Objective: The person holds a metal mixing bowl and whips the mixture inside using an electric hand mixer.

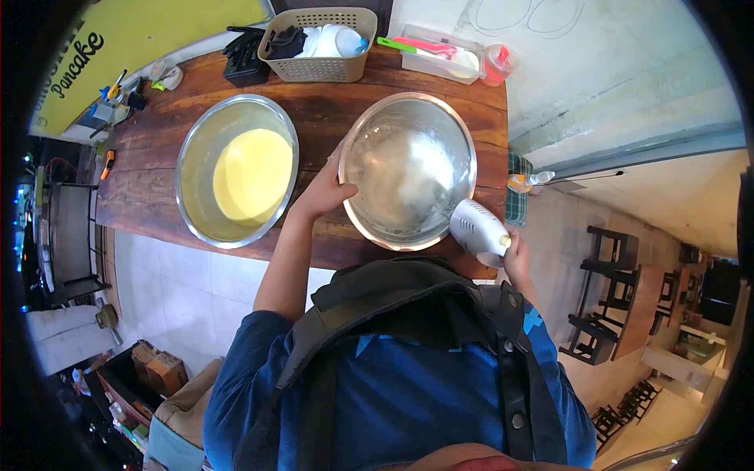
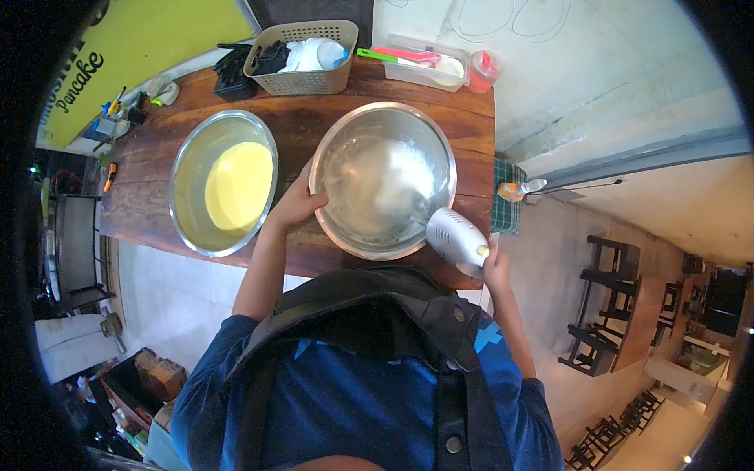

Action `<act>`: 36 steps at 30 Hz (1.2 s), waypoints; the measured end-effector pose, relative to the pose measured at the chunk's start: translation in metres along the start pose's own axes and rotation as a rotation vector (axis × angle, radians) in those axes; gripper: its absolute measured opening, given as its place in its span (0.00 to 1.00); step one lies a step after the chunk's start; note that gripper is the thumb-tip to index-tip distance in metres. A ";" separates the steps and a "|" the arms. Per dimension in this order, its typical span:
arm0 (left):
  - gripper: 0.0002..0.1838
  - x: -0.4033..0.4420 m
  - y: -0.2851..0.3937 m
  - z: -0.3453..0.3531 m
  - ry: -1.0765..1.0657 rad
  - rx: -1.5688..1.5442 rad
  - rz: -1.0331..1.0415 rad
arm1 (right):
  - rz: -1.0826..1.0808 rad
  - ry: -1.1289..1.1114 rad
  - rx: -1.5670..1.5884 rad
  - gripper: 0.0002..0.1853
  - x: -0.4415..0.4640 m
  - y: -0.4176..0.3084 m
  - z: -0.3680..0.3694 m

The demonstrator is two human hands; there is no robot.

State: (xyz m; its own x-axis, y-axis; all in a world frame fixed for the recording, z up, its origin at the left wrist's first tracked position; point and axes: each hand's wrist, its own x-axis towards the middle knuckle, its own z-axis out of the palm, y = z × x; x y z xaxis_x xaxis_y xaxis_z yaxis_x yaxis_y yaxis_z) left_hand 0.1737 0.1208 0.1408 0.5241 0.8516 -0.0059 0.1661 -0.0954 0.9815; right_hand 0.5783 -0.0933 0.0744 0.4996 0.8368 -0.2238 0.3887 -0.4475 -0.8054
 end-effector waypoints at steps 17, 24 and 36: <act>0.51 0.025 0.009 0.000 -0.065 0.121 0.035 | 0.002 -0.130 0.077 0.30 0.003 -0.010 -0.004; 0.51 0.027 0.011 0.004 -0.083 0.122 0.043 | -0.094 0.120 0.020 0.30 0.013 0.022 0.006; 0.51 0.032 0.011 0.004 -0.095 0.117 0.043 | -0.044 -0.059 0.082 0.32 0.009 0.019 0.001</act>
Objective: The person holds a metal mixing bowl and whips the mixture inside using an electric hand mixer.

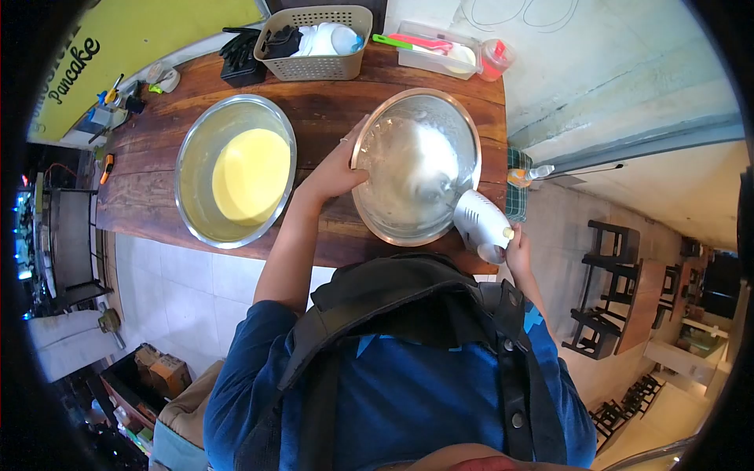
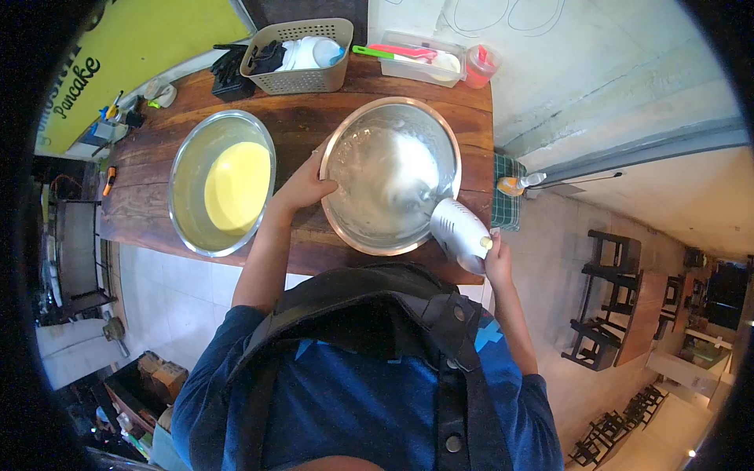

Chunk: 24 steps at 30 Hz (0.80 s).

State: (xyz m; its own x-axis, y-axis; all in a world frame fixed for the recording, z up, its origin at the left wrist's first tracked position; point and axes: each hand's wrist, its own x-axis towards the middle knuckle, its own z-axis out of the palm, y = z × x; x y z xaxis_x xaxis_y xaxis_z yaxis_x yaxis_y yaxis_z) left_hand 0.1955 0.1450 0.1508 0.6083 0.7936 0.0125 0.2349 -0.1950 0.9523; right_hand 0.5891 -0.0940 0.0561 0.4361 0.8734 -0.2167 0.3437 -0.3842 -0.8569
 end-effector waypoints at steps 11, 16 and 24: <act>0.51 -0.003 -0.001 -0.003 0.004 -0.004 -0.006 | 0.093 -0.096 -0.016 0.29 -0.018 -0.014 0.004; 0.51 -0.001 -0.009 -0.002 -0.003 0.018 0.009 | 0.143 0.014 0.077 0.30 -0.008 -0.015 0.007; 0.50 0.000 -0.010 -0.002 0.007 0.029 0.010 | 0.119 -0.041 0.046 0.31 -0.019 -0.015 0.008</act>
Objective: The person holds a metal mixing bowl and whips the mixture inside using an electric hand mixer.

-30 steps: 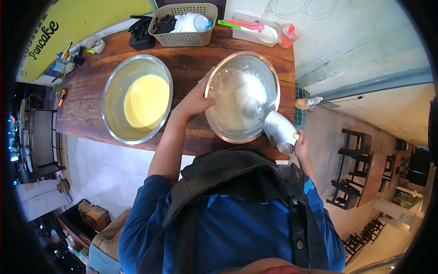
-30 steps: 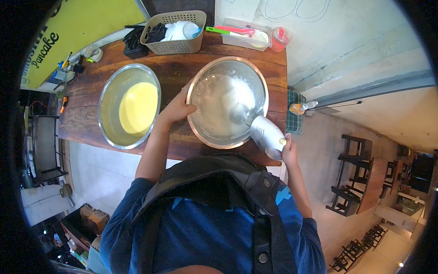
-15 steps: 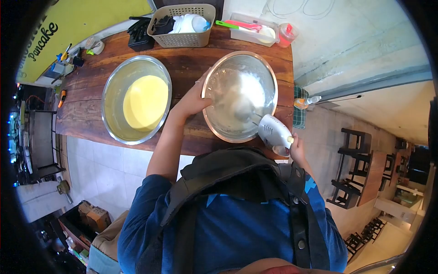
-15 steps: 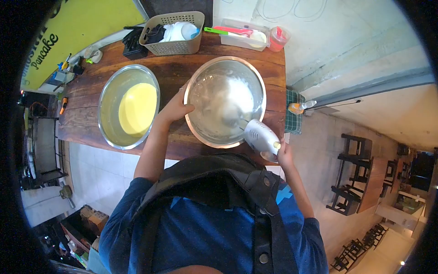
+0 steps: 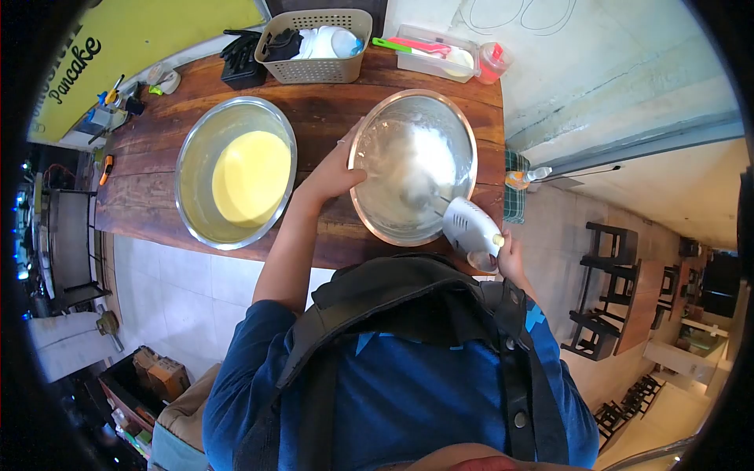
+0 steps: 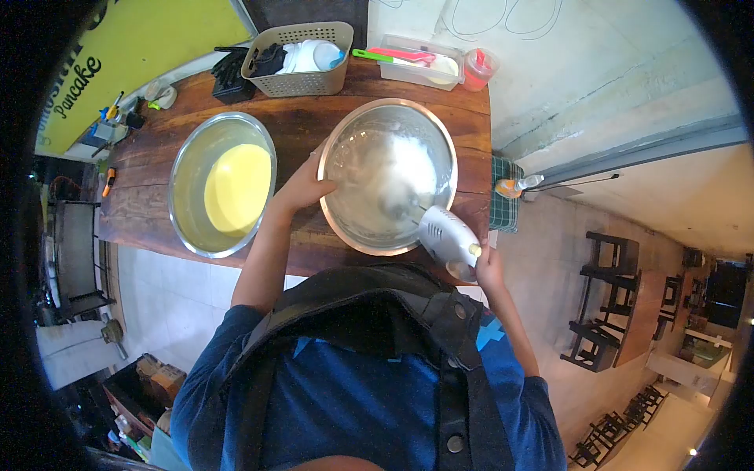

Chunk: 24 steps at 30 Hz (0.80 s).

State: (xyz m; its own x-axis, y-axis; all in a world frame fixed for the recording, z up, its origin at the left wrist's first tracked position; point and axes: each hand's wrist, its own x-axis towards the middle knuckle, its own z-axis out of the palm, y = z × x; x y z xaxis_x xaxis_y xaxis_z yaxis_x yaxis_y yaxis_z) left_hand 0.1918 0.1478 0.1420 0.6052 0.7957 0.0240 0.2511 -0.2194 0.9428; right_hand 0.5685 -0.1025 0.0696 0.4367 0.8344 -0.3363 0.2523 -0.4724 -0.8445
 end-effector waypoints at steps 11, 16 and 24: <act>0.52 -0.004 0.004 0.003 -0.024 -0.015 -0.008 | -0.051 0.170 0.011 0.32 0.012 -0.002 -0.002; 0.51 -0.003 0.006 0.005 -0.018 0.023 0.016 | -0.001 0.150 0.069 0.32 0.010 -0.013 0.006; 0.51 -0.009 0.001 0.004 0.005 -0.006 0.001 | 0.036 -0.017 -0.056 0.31 -0.009 0.012 -0.004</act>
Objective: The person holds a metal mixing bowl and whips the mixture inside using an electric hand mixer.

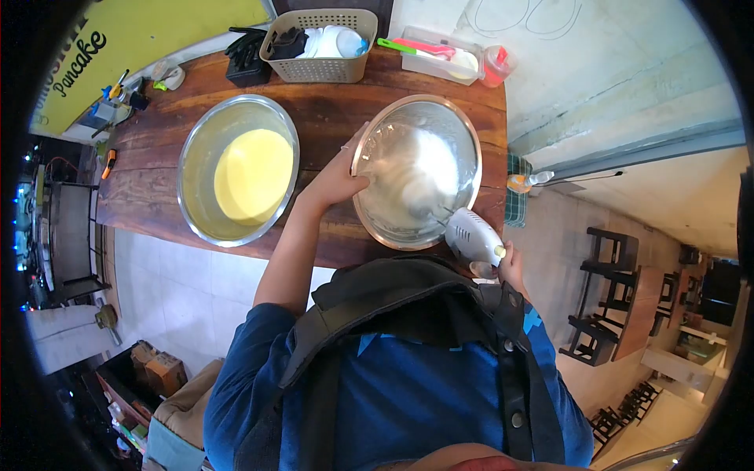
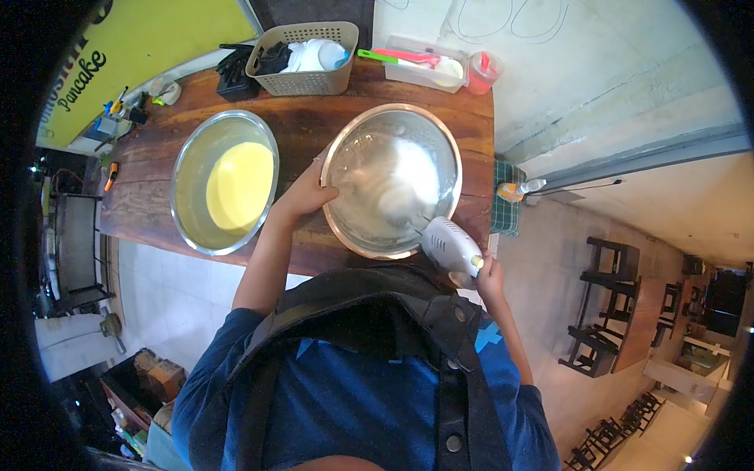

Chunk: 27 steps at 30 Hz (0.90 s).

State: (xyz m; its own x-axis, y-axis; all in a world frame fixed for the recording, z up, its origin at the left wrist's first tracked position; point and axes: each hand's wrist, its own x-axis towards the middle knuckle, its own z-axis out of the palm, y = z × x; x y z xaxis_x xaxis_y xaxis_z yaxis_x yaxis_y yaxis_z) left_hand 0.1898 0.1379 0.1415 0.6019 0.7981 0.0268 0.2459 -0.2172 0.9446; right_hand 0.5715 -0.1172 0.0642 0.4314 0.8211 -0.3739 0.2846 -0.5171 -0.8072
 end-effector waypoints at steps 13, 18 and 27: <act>0.51 0.007 0.001 0.003 -0.015 0.014 0.015 | -0.022 0.060 0.121 0.32 0.005 -0.011 0.010; 0.52 0.003 -0.003 0.004 -0.012 -0.034 -0.005 | 0.020 0.030 0.005 0.32 -0.005 -0.009 -0.002; 0.52 0.003 0.015 0.006 -0.021 0.041 -0.004 | -0.043 0.175 0.037 0.31 0.009 -0.016 -0.004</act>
State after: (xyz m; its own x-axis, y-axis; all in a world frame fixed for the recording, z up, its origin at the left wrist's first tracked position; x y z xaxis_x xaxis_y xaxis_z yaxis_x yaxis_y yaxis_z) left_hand 0.1997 0.1342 0.1535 0.6168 0.7870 0.0157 0.2788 -0.2371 0.9306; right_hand 0.5741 -0.1023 0.0756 0.5624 0.7863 -0.2560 0.2757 -0.4701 -0.8384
